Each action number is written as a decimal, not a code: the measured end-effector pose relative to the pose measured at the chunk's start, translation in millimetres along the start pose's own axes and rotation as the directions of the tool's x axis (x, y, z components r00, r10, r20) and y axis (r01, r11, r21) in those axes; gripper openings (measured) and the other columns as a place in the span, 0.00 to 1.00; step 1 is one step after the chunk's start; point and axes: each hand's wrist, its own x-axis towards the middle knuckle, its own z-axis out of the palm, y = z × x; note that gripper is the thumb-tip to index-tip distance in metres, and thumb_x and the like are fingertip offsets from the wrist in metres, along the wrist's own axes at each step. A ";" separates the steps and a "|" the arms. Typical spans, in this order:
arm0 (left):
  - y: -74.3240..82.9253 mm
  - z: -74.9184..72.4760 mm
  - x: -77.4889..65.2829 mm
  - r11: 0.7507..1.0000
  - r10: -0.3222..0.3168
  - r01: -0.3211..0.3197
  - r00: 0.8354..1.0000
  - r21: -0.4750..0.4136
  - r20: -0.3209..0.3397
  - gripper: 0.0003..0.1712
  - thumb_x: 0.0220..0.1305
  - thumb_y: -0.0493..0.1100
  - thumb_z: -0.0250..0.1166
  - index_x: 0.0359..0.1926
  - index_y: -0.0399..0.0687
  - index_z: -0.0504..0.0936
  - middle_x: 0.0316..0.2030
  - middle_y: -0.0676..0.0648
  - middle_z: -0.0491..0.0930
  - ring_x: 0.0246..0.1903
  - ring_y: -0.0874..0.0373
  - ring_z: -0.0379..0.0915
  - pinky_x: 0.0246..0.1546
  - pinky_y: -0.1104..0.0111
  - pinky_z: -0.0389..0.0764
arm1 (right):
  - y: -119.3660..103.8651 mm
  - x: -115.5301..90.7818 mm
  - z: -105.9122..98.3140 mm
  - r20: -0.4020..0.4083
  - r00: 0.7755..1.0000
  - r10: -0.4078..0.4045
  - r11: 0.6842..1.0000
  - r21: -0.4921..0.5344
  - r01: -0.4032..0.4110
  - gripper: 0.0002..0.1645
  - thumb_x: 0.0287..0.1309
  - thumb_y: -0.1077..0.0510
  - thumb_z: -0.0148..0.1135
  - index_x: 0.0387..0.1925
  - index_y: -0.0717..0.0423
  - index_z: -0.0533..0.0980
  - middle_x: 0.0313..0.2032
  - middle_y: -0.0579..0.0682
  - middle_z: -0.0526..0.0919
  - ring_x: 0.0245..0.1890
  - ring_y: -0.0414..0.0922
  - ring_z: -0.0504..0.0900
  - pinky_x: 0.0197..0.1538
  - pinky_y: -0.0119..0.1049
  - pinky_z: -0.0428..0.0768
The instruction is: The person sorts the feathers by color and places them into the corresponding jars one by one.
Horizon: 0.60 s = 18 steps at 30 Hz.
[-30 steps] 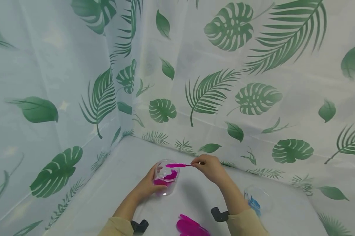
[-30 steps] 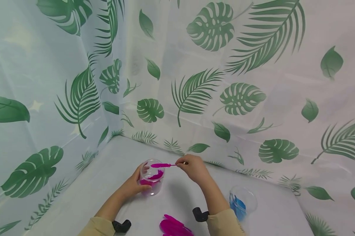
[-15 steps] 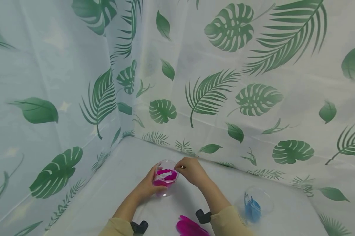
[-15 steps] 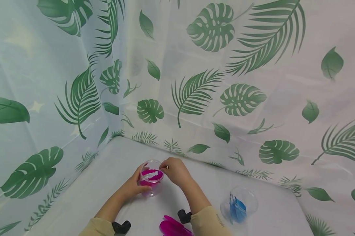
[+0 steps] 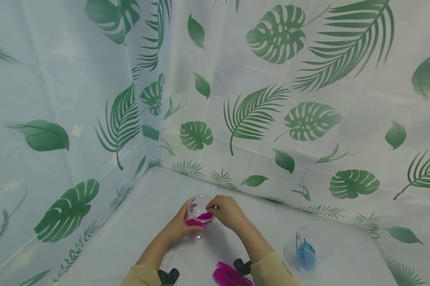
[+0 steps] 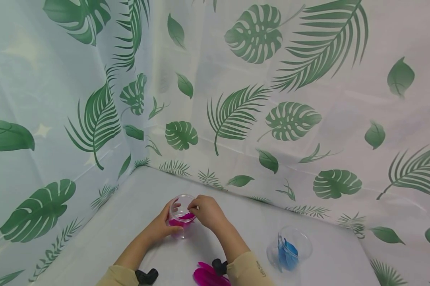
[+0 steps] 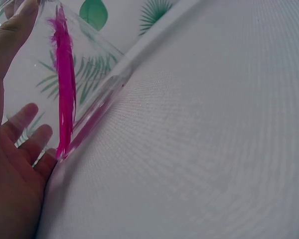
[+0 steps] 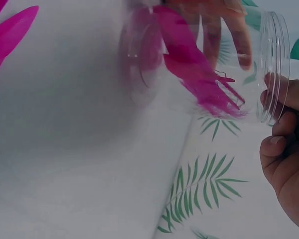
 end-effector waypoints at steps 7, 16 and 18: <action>3.1 -0.6 -2.5 0.999 -0.032 0.032 0.999 0.000 0.002 0.62 0.49 0.58 0.77 0.77 0.67 0.47 0.73 0.50 0.61 0.73 0.41 0.56 0.68 0.36 0.59 | 4.1 0.5 2.4 0.017 0.999 0.028 0.999 0.022 -0.028 0.05 0.61 0.59 0.66 0.38 0.51 0.86 0.32 0.40 0.82 0.32 0.34 0.77 0.35 0.26 0.79; 2.7 -0.2 -3.2 0.999 -0.053 0.053 0.999 -0.001 0.005 0.62 0.48 0.59 0.77 0.76 0.70 0.46 0.73 0.53 0.60 0.73 0.42 0.55 0.67 0.35 0.59 | 7.4 -6.4 -6.3 -0.045 0.999 0.031 0.999 0.024 -0.030 0.06 0.62 0.55 0.66 0.40 0.46 0.86 0.35 0.37 0.83 0.32 0.34 0.76 0.35 0.26 0.78; 2.1 -0.3 -3.1 0.999 -0.050 0.050 0.999 0.003 0.003 0.63 0.48 0.59 0.77 0.77 0.69 0.46 0.73 0.52 0.60 0.73 0.41 0.54 0.67 0.34 0.59 | 9.4 -10.5 -11.9 -0.074 0.997 0.036 0.999 0.026 -0.035 0.07 0.62 0.55 0.66 0.41 0.46 0.85 0.34 0.37 0.82 0.31 0.35 0.75 0.33 0.26 0.77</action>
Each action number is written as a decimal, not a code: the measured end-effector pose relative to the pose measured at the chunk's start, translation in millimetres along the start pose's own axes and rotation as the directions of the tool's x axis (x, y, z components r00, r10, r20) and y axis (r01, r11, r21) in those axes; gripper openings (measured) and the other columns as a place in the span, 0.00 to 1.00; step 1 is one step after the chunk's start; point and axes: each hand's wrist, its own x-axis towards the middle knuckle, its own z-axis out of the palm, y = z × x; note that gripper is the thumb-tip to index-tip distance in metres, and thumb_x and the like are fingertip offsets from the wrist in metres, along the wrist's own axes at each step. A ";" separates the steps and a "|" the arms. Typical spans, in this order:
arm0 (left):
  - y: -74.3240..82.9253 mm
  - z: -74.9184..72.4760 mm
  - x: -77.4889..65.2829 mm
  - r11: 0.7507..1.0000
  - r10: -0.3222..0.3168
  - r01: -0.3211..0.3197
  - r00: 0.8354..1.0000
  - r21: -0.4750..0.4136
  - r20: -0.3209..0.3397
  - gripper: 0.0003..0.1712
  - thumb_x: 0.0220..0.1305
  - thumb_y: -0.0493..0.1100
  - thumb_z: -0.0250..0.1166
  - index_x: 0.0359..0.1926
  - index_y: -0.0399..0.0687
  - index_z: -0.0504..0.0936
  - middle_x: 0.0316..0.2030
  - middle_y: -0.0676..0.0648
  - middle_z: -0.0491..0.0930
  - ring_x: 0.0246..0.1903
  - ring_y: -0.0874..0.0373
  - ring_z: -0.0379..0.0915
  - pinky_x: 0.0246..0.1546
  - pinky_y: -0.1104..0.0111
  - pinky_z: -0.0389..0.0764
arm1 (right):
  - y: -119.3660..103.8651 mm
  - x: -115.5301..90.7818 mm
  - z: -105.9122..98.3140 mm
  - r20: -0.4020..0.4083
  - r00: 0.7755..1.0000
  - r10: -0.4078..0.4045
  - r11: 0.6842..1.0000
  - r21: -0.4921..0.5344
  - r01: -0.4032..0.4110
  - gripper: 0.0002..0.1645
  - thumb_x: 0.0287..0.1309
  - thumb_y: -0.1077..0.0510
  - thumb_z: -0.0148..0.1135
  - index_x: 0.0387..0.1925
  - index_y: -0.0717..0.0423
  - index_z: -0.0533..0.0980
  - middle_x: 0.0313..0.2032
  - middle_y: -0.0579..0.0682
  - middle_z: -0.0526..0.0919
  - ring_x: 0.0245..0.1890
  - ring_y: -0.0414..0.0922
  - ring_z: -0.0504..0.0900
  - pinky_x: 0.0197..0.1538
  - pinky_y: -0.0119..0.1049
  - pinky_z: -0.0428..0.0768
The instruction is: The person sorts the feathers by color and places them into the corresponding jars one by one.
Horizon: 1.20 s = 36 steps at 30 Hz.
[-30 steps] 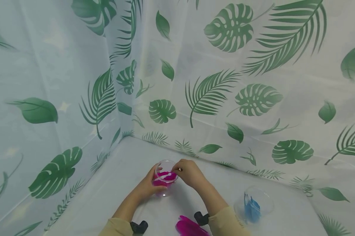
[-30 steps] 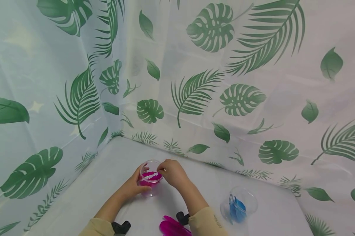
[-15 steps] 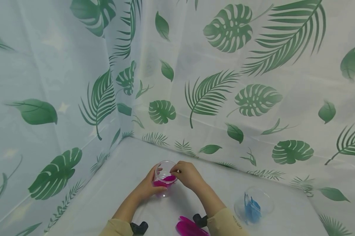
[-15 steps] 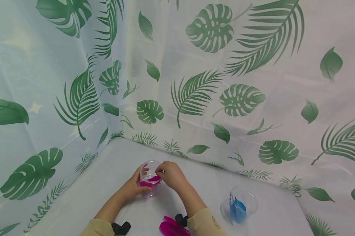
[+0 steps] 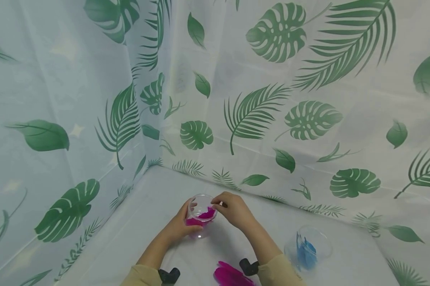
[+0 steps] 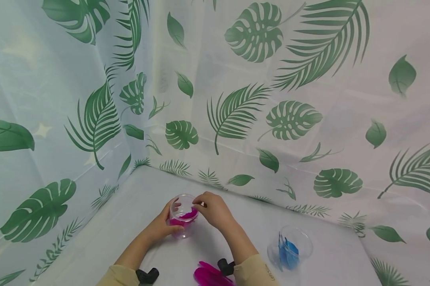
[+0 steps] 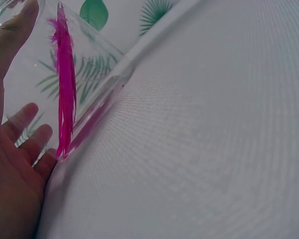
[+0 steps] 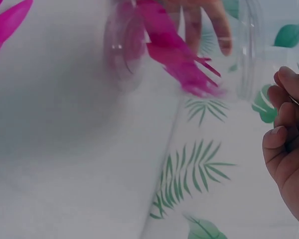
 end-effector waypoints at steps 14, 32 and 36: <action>0.0 2.2 2.9 1.000 0.021 -0.021 1.000 -0.008 -0.013 0.63 0.48 0.54 0.79 0.77 0.65 0.48 0.73 0.50 0.62 0.74 0.41 0.53 0.70 0.38 0.57 | 40.3 -59.0 -44.1 -0.131 0.989 0.072 0.997 0.044 -0.067 0.09 0.60 0.53 0.68 0.40 0.33 0.83 0.33 0.30 0.80 0.25 0.32 0.71 0.28 0.28 0.73; -0.1 1.9 2.9 0.998 0.052 -0.053 0.999 -0.017 -0.012 0.63 0.47 0.53 0.79 0.77 0.62 0.48 0.73 0.49 0.62 0.74 0.39 0.53 0.69 0.37 0.58 | 80.8 -157.1 -30.2 0.191 0.937 0.291 0.932 0.163 -0.323 0.17 0.60 0.46 0.66 0.49 0.43 0.80 0.39 0.39 0.82 0.26 0.31 0.72 0.29 0.28 0.74; 0.1 1.7 2.8 0.998 0.063 -0.063 0.998 -0.004 -0.016 0.62 0.48 0.53 0.79 0.77 0.61 0.48 0.73 0.47 0.62 0.74 0.39 0.53 0.69 0.37 0.58 | 92.8 -173.6 -12.9 0.304 0.909 0.284 0.920 0.182 -0.348 0.20 0.59 0.44 0.66 0.50 0.46 0.79 0.40 0.41 0.82 0.28 0.31 0.72 0.30 0.27 0.73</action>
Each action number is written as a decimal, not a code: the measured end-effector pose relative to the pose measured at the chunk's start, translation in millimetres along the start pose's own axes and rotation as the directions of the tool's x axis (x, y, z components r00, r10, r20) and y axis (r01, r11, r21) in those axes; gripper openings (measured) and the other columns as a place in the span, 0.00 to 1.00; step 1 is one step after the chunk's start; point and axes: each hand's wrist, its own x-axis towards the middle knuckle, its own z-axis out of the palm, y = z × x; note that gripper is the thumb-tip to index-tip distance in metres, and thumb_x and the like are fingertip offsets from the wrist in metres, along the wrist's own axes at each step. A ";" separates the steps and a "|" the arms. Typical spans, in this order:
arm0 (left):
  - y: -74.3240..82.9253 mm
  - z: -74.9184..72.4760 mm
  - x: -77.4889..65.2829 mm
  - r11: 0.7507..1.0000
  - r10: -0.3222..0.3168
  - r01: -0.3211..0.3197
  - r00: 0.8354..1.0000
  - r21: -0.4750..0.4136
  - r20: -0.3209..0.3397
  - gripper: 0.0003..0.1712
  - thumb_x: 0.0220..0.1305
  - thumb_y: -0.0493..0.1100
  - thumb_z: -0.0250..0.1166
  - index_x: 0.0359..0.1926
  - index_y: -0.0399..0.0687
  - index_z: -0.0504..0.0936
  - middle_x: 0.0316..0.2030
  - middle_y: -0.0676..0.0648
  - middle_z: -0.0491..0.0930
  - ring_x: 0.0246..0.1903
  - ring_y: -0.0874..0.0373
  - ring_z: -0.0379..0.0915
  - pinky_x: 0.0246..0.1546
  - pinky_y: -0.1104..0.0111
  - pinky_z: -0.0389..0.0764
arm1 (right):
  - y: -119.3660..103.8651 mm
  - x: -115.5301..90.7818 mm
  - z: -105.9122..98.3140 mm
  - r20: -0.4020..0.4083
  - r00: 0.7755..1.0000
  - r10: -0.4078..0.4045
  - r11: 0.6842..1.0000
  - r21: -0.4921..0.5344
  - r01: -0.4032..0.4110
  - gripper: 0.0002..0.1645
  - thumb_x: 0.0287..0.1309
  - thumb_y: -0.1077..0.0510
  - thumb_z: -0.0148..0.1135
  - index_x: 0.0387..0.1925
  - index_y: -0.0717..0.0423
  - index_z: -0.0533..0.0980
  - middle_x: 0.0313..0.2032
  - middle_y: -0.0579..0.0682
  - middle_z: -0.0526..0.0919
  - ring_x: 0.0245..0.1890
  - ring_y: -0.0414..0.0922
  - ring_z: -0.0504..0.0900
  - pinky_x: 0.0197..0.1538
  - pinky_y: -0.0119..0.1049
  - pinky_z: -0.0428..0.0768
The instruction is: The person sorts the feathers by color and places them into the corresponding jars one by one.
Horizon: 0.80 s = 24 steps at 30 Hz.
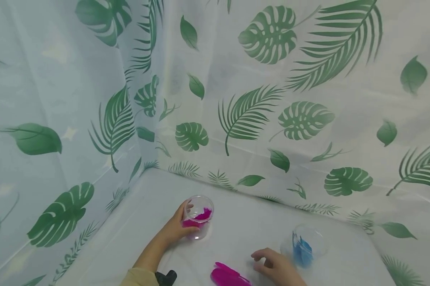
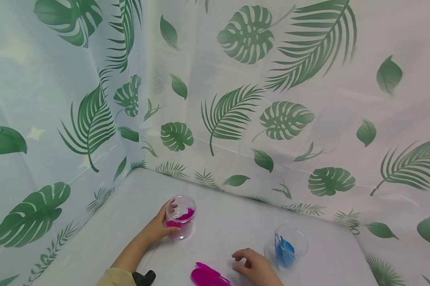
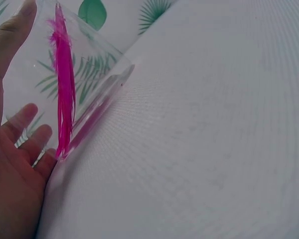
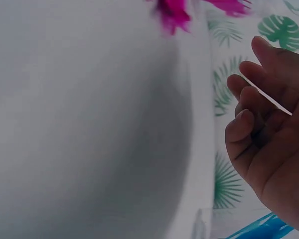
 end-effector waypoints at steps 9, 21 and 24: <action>2.5 0.4 -2.1 1.000 -0.031 0.031 0.999 0.003 -0.006 0.62 0.48 0.53 0.79 0.77 0.64 0.48 0.73 0.49 0.62 0.74 0.40 0.52 0.69 0.37 0.57 | 12.8 -0.8 21.9 0.104 0.992 0.065 0.991 0.112 -0.077 0.23 0.56 0.43 0.68 0.50 0.47 0.79 0.41 0.43 0.82 0.32 0.38 0.76 0.33 0.30 0.75; 5.2 0.9 -3.2 0.999 -0.046 0.046 0.999 0.000 -0.006 0.62 0.48 0.53 0.79 0.77 0.64 0.48 0.73 0.51 0.62 0.74 0.40 0.53 0.69 0.36 0.57 | 12.3 0.2 31.5 0.125 0.990 0.058 0.996 0.067 -0.067 0.17 0.58 0.45 0.67 0.48 0.44 0.79 0.39 0.41 0.80 0.32 0.38 0.75 0.34 0.31 0.75; 5.6 0.9 -3.4 0.999 -0.045 0.045 0.999 0.006 -0.004 0.62 0.48 0.53 0.78 0.77 0.64 0.47 0.73 0.50 0.61 0.74 0.39 0.52 0.68 0.36 0.57 | 11.2 0.7 32.3 0.127 0.990 0.056 0.997 0.054 -0.063 0.16 0.58 0.44 0.68 0.46 0.42 0.80 0.39 0.42 0.78 0.33 0.39 0.74 0.36 0.32 0.76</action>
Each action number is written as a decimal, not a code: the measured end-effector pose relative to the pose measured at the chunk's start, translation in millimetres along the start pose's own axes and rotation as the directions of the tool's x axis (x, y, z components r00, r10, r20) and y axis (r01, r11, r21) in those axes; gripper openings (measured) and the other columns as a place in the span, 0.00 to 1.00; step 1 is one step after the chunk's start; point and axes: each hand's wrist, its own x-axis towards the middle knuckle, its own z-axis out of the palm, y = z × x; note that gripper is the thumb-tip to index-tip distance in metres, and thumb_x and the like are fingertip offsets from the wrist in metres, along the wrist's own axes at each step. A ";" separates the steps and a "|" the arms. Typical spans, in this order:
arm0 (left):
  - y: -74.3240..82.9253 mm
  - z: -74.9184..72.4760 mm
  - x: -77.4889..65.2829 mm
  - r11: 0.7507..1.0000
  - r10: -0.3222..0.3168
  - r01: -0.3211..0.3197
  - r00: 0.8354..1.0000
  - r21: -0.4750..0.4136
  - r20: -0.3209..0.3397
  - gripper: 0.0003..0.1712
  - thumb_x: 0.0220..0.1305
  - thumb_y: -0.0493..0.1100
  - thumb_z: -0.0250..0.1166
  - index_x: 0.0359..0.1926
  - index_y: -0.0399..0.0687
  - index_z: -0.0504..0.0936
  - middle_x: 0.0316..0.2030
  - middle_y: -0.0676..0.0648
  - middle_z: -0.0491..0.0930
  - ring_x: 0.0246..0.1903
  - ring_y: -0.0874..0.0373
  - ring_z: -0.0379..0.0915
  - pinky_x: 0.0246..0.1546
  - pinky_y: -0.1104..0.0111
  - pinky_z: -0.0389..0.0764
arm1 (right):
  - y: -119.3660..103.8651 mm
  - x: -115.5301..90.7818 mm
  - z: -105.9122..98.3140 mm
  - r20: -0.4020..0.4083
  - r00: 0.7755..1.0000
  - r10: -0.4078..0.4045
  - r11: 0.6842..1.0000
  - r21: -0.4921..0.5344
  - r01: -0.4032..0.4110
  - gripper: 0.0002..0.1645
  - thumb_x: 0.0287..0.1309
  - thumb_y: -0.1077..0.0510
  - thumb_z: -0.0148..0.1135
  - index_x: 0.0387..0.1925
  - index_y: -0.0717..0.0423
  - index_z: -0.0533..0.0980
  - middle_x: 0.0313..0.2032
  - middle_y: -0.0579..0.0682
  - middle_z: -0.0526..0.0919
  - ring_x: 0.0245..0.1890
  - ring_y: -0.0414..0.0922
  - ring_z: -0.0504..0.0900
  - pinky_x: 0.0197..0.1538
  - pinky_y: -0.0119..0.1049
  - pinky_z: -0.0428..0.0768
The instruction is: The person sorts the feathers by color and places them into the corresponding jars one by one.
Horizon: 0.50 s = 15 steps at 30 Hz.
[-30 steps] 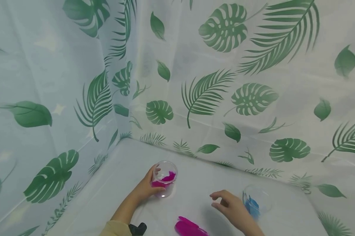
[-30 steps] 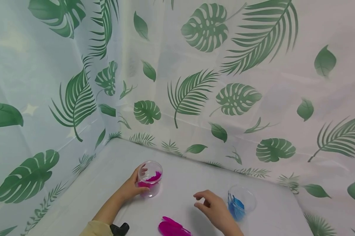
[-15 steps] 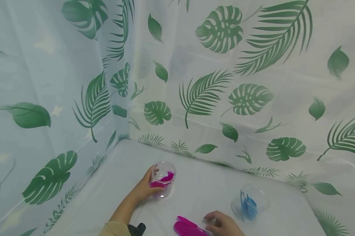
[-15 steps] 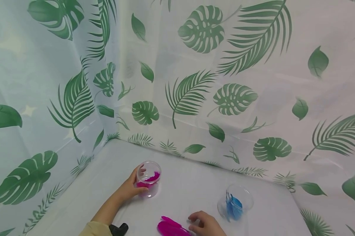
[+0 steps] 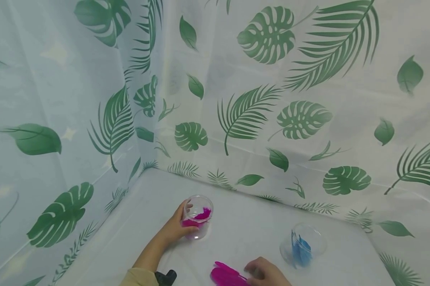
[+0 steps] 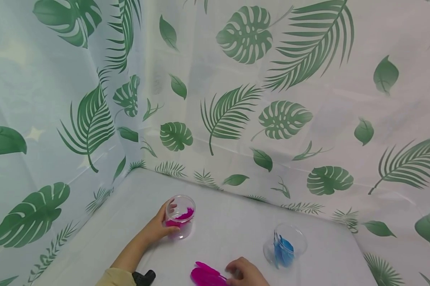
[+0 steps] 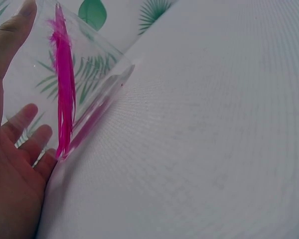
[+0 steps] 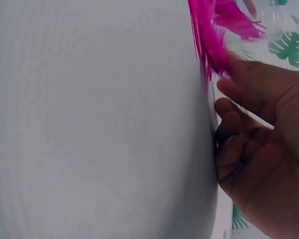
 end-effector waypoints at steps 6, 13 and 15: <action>-0.8 -0.3 -0.6 1.000 0.000 0.000 1.000 0.000 0.003 0.62 0.49 0.53 0.78 0.77 0.64 0.47 0.73 0.50 0.61 0.74 0.40 0.53 0.69 0.36 0.56 | -3.8 1.8 3.9 -0.015 1.000 0.009 0.999 -0.039 -0.010 0.11 0.57 0.45 0.69 0.40 0.41 0.80 0.37 0.42 0.75 0.31 0.39 0.72 0.34 0.31 0.74; -1.2 -0.2 0.0 1.000 -0.010 0.010 1.000 0.002 -0.002 0.62 0.48 0.53 0.78 0.77 0.65 0.47 0.73 0.50 0.61 0.74 0.39 0.53 0.68 0.35 0.58 | -2.6 3.3 6.8 -0.049 0.999 0.019 0.999 -0.042 -0.021 0.06 0.58 0.49 0.68 0.36 0.41 0.79 0.37 0.42 0.74 0.31 0.39 0.73 0.34 0.29 0.76; -1.6 0.1 0.4 1.000 -0.017 0.017 1.000 0.005 -0.003 0.62 0.48 0.54 0.78 0.77 0.66 0.47 0.73 0.51 0.61 0.74 0.40 0.53 0.68 0.35 0.58 | -0.8 4.1 7.2 -0.057 0.998 0.004 0.999 -0.050 -0.007 0.05 0.58 0.50 0.67 0.35 0.42 0.79 0.36 0.42 0.74 0.30 0.38 0.73 0.34 0.29 0.76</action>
